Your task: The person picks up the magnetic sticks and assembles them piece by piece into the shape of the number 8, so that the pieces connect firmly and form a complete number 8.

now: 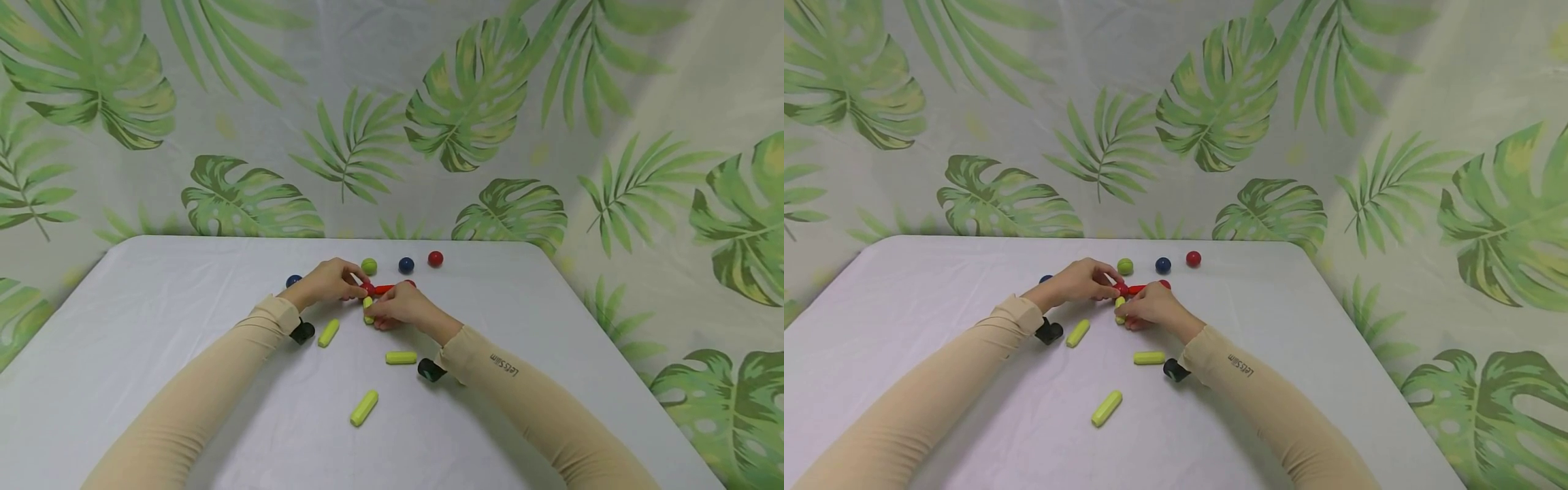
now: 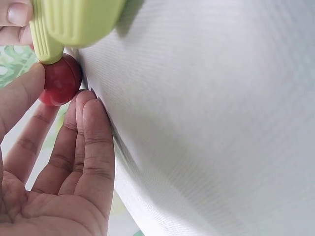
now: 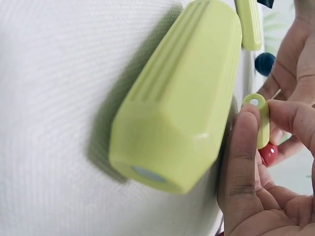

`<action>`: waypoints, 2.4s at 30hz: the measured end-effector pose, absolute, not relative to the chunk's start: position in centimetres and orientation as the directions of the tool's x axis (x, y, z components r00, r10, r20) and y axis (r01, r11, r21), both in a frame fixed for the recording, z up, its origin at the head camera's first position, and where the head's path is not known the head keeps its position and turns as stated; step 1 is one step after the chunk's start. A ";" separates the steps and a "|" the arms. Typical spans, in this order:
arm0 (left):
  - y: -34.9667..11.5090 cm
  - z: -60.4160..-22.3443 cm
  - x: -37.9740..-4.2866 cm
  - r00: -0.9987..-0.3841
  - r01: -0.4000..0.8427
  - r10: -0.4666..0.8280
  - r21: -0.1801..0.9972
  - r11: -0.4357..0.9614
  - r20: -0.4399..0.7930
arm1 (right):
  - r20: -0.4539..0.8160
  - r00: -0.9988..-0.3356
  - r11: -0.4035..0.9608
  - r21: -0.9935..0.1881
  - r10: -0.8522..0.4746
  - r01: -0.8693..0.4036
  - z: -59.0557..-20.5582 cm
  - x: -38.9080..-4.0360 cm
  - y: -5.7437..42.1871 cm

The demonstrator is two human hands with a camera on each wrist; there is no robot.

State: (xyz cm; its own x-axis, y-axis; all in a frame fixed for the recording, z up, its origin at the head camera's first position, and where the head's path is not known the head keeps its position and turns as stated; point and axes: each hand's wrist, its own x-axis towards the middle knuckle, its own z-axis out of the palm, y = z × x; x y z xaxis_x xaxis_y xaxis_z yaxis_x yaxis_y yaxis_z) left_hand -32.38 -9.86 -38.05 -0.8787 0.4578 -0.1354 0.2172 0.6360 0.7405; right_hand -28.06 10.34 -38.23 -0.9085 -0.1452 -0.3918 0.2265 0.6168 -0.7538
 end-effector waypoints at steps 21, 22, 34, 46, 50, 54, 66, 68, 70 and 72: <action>-10.1 -38.6 -32.4 -0.892 0.184 0.431 0.763 0.620 -0.136 | -0.396 -0.891 0.584 -0.785 -0.221 0.204 -38.2 -27.9 10.6; -10.1 -38.6 -32.4 -0.892 0.183 0.432 0.765 0.617 -0.134 | -0.397 -0.890 0.583 -0.786 -0.224 0.205 -38.3 -27.9 10.7; -10.2 -38.8 -32.5 -0.891 0.166 0.429 0.777 0.608 -0.145 | -0.395 -0.884 0.580 -0.792 -0.250 0.190 -38.3 -28.0 10.9; -10.2 -39.0 -32.6 -0.888 0.129 0.432 0.815 0.565 -0.158 | -0.364 -0.893 0.634 -0.764 -0.264 0.124 -37.3 -28.8 13.0; -10.2 -39.0 -32.5 -0.889 0.127 0.430 0.816 0.564 -0.159 | -0.348 -0.901 0.621 -0.774 -0.261 0.119 -36.4 -29.2 13.6; -10.2 -39.0 -32.5 -0.891 0.122 0.423 0.813 0.570 -0.163 | -0.324 -0.910 0.601 -0.791 -0.257 0.112 -35.4 -29.8 14.0; -10.2 -39.1 -32.5 -0.899 0.127 0.409 0.799 0.588 -0.158 | -0.215 -0.935 0.566 -0.824 -0.281 0.019 -33.6 -32.2 14.4; -10.3 -39.1 -32.4 -0.899 0.128 0.409 0.799 0.587 -0.157 | -0.205 -0.938 0.568 -0.823 -0.281 0.009 -33.6 -32.7 14.2; -10.3 -39.1 -32.4 -0.899 0.129 0.410 0.801 0.585 -0.155 | -0.199 -0.940 0.571 -0.821 -0.276 0.006 -33.6 -33.1 13.9; -10.3 -39.1 -32.4 -0.899 0.128 0.410 0.802 0.584 -0.156 | -0.194 -0.941 0.576 -0.817 -0.276 0.000 -33.6 -33.5 13.6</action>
State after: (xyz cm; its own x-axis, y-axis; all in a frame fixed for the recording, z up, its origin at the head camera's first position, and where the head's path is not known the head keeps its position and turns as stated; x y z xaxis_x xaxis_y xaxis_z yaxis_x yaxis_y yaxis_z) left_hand -32.44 -10.34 -39.14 -0.8985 0.4103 -0.1559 0.1275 0.5839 0.8017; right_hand -33.51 13.60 -33.62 -0.9415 -0.2755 -0.1942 0.0000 0.5760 -0.8175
